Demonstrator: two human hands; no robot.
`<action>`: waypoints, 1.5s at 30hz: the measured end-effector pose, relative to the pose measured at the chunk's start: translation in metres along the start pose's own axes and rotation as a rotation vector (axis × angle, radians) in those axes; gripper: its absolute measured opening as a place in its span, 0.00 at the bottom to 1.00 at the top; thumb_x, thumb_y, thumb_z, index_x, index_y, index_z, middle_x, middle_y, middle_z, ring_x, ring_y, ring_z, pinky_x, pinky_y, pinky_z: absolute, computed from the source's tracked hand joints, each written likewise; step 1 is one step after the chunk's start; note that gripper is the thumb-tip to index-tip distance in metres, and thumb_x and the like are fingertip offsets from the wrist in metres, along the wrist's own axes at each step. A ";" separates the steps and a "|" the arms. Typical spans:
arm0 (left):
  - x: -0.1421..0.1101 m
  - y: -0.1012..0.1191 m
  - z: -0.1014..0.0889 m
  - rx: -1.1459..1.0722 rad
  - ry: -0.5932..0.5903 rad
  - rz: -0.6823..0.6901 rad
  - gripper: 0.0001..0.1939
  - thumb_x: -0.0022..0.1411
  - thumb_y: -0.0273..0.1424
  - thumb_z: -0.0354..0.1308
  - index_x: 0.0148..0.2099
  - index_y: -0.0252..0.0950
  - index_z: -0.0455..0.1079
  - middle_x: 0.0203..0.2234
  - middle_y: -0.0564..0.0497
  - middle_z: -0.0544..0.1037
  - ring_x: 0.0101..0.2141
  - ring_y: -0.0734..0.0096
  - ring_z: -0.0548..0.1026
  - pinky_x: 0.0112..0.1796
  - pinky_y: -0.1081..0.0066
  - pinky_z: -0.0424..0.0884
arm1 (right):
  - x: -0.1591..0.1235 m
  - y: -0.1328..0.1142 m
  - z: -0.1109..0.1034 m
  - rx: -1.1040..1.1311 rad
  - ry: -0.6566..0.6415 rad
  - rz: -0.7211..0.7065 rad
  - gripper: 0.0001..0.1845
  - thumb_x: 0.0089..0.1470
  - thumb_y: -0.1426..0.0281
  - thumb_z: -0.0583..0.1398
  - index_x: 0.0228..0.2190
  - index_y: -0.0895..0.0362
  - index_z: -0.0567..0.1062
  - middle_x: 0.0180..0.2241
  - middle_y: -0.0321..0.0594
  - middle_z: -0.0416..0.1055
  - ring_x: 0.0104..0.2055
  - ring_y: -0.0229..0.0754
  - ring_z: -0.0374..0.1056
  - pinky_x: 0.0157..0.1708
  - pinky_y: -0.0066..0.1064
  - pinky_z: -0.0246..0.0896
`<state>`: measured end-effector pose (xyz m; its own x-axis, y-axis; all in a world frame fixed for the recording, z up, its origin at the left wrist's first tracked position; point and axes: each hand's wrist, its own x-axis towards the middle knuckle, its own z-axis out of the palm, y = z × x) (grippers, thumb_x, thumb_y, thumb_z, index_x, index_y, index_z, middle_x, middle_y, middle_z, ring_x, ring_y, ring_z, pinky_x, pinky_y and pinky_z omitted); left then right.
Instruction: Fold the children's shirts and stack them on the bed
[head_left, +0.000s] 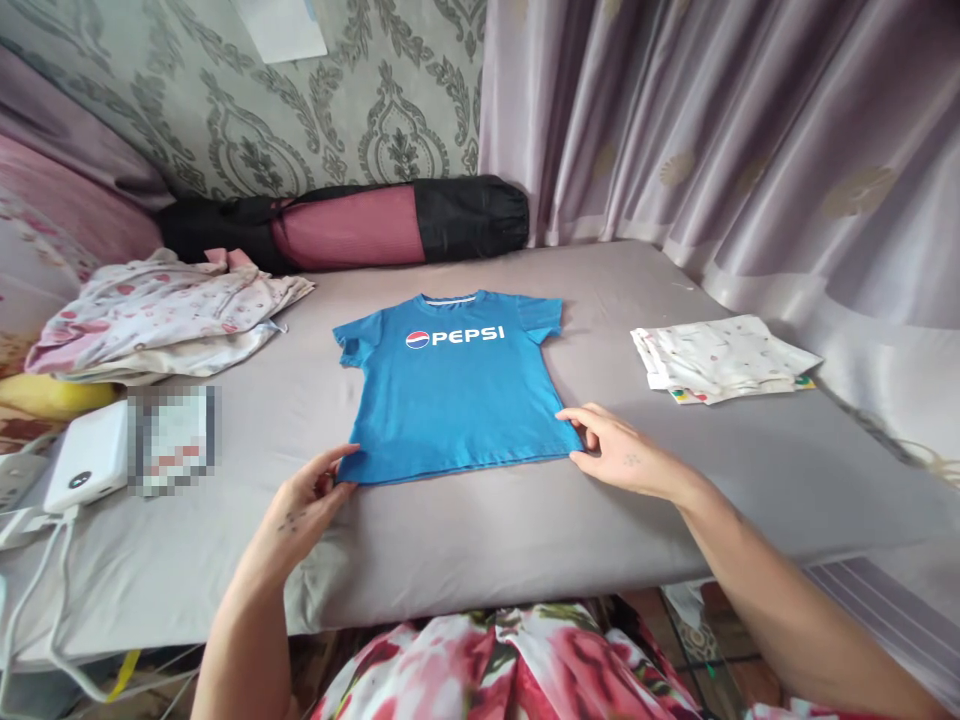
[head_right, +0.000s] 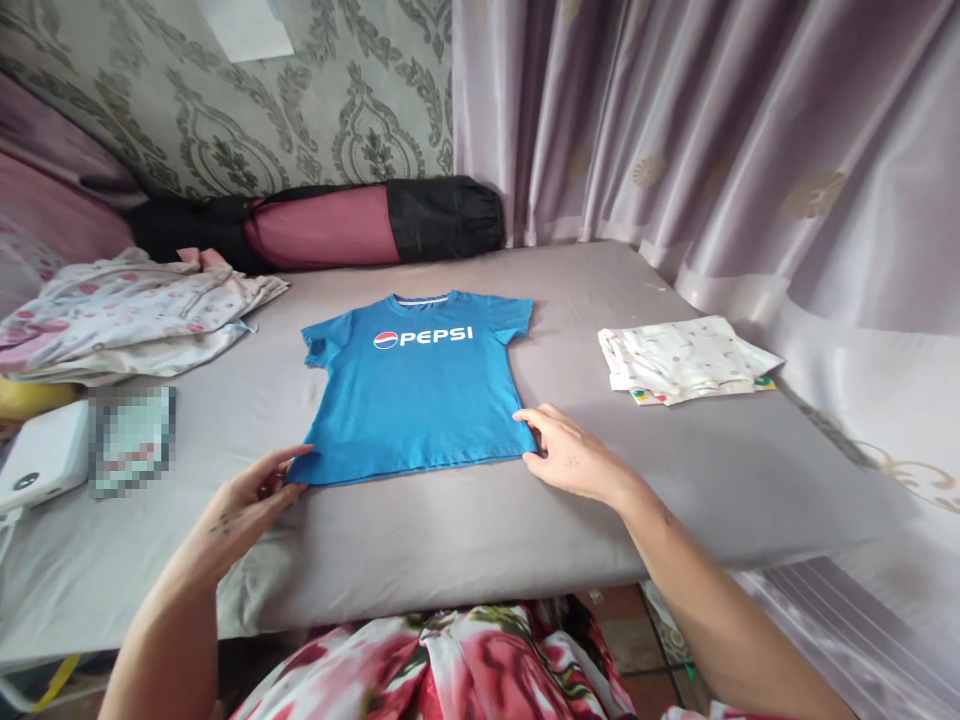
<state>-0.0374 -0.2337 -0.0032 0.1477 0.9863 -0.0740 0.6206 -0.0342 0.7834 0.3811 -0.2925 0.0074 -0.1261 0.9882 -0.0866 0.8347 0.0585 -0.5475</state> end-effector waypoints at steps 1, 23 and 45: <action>0.000 0.001 0.000 -0.002 -0.004 -0.023 0.25 0.55 0.43 0.57 0.52 0.35 0.73 0.22 0.57 0.64 0.23 0.75 0.62 0.26 0.74 0.60 | 0.000 -0.001 0.001 -0.012 0.010 0.000 0.25 0.52 0.71 0.56 0.53 0.53 0.68 0.37 0.37 0.68 0.34 0.37 0.67 0.38 0.28 0.62; 0.010 0.024 0.022 0.321 0.190 -0.247 0.24 0.58 0.51 0.49 0.41 0.41 0.79 0.18 0.54 0.72 0.24 0.67 0.71 0.27 0.73 0.63 | -0.003 -0.013 0.010 -0.095 0.175 -0.020 0.13 0.62 0.66 0.54 0.43 0.52 0.77 0.40 0.38 0.73 0.35 0.38 0.71 0.39 0.29 0.64; -0.004 0.000 0.010 0.396 0.246 0.059 0.19 0.55 0.36 0.48 0.45 0.40 0.74 0.24 0.54 0.69 0.26 0.69 0.70 0.32 0.72 0.66 | -0.022 -0.020 0.023 -0.267 0.229 0.045 0.16 0.59 0.79 0.48 0.42 0.54 0.71 0.41 0.41 0.67 0.36 0.38 0.68 0.33 0.28 0.57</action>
<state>-0.0303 -0.2390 -0.0088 0.0341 0.9882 0.1491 0.8698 -0.1028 0.4825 0.3547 -0.3184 0.0009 0.0123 0.9950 0.0996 0.9512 0.0191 -0.3081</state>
